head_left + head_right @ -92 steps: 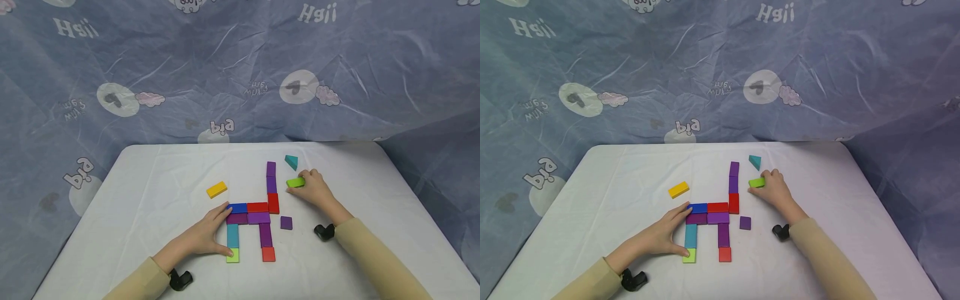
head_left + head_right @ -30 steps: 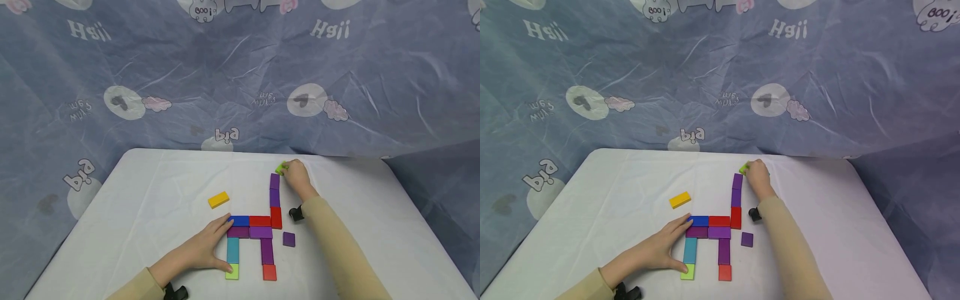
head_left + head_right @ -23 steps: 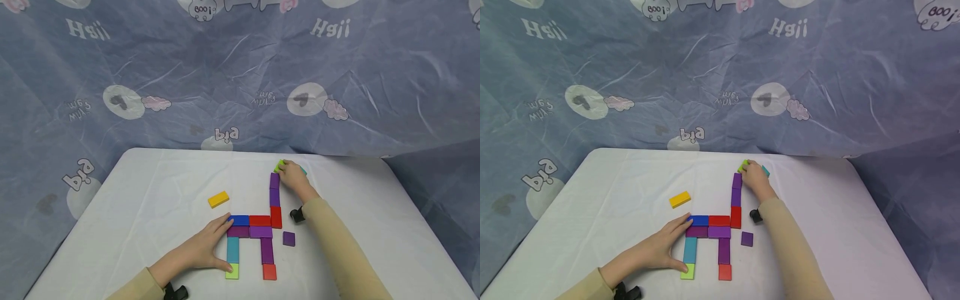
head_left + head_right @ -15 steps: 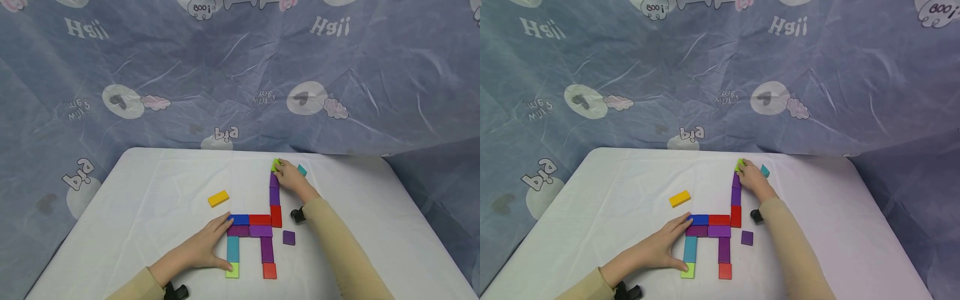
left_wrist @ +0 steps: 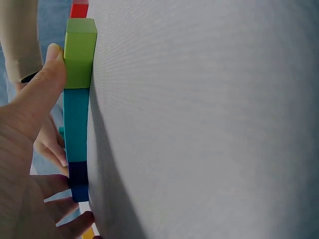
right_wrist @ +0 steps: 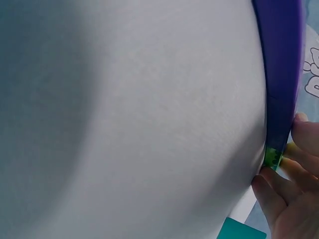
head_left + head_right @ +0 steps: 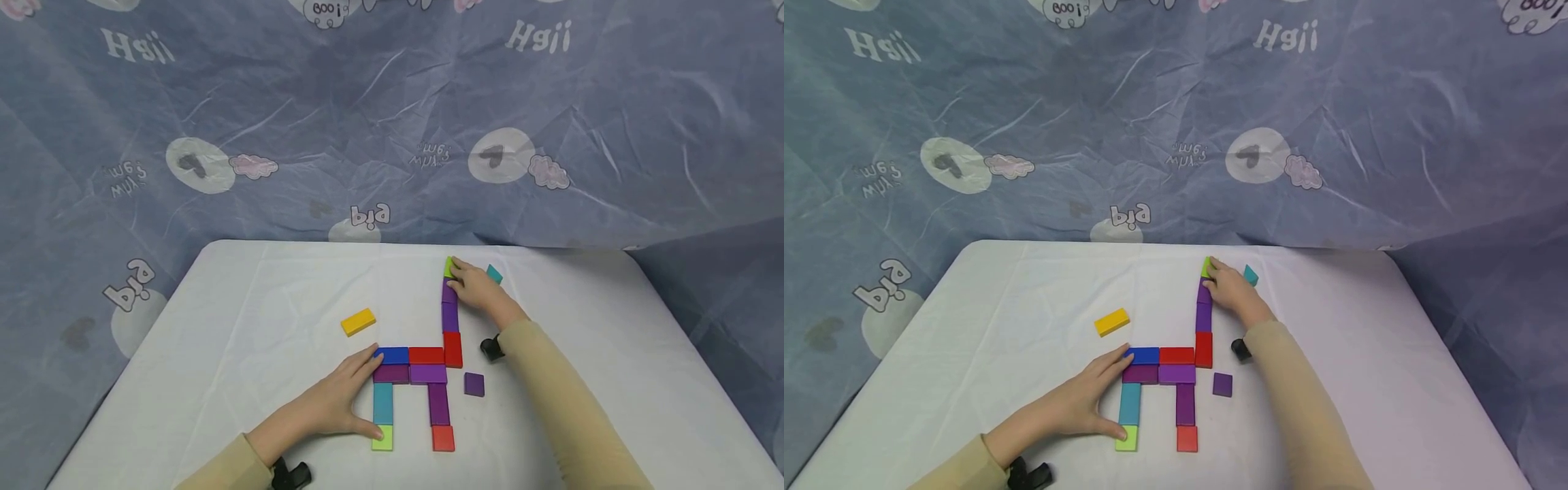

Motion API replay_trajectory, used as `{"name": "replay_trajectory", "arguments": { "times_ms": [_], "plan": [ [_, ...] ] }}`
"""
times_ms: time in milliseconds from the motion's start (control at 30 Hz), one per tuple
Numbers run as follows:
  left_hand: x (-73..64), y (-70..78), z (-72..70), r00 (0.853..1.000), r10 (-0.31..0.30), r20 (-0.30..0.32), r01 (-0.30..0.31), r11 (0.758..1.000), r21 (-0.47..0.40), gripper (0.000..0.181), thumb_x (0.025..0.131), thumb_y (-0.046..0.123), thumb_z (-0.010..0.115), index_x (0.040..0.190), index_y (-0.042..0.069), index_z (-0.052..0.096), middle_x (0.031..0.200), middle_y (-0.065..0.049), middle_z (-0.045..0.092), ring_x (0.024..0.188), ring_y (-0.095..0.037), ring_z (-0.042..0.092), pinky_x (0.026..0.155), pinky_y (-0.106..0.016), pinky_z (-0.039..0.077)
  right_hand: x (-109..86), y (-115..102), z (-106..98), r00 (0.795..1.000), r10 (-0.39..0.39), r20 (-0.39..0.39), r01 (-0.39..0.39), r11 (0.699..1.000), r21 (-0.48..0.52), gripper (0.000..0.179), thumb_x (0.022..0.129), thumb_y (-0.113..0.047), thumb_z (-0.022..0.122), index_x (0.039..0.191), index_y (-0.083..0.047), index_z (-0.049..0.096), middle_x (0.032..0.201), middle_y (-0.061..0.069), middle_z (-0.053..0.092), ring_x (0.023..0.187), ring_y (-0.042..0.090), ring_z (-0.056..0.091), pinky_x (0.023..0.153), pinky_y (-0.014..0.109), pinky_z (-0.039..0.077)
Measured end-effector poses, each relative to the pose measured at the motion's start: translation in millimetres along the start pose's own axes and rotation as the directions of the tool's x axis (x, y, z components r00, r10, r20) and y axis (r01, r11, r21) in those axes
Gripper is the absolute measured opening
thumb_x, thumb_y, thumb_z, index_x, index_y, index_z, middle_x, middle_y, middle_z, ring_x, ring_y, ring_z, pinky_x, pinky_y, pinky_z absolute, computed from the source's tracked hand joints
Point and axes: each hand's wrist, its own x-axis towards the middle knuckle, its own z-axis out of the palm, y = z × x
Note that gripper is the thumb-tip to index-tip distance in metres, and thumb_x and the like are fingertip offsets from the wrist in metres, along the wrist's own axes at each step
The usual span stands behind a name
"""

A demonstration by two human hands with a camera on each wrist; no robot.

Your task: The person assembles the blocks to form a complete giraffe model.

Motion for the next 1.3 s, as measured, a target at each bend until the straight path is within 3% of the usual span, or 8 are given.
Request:
{"name": "replay_trajectory", "arguments": {
  "times_ms": [267, 700, 1300],
  "plan": [
    [0.8, -0.5, -0.1, 1.000, 0.004, -0.002, -0.004, 1.000, -0.001, 0.118, 0.069, 0.073, 0.073, 0.158, 0.015, 0.022, 0.167, -0.003, 0.009, 0.151, -0.026, 0.020, 0.114, -0.052, 0.037, -5.2, -1, -2, 0.998, -0.045, -0.033, 0.046, 0.999, 0.021, 0.051, 0.102, -0.019, 0.052, 0.144, 0.006, 0.041, 0.158, 0.020, 0.032, 0.144, 0.040, 0.031, 0.118, 0.052, 0.029],
    [1.2, -1.9, 1.8, 0.999, 0.030, -0.011, -0.030, 1.000, -0.008, 0.117, 0.070, 0.070, 0.075, 0.158, 0.014, 0.021, 0.167, -0.004, 0.009, 0.151, -0.026, 0.020, 0.115, -0.050, 0.037, -1.1, 10, 0, 0.998, -0.056, 0.002, 0.056, 0.998, 0.029, 0.053, 0.102, -0.021, 0.054, 0.147, 0.003, 0.039, 0.160, 0.018, 0.028, 0.146, 0.037, 0.029, 0.119, 0.051, 0.027],
    [0.0, -0.9, 1.2, 1.000, 0.013, -0.001, -0.013, 1.000, -0.006, 0.118, 0.069, 0.070, 0.076, 0.158, 0.015, 0.021, 0.167, -0.003, 0.009, 0.151, -0.025, 0.019, 0.116, -0.051, 0.035, -5.3, 10, -1, 0.996, -0.087, 0.012, 0.087, 0.995, 0.047, 0.055, 0.102, -0.022, 0.054, 0.149, 0.001, 0.036, 0.161, 0.016, 0.028, 0.146, 0.038, 0.029, 0.119, 0.052, 0.027]
  ]
}}
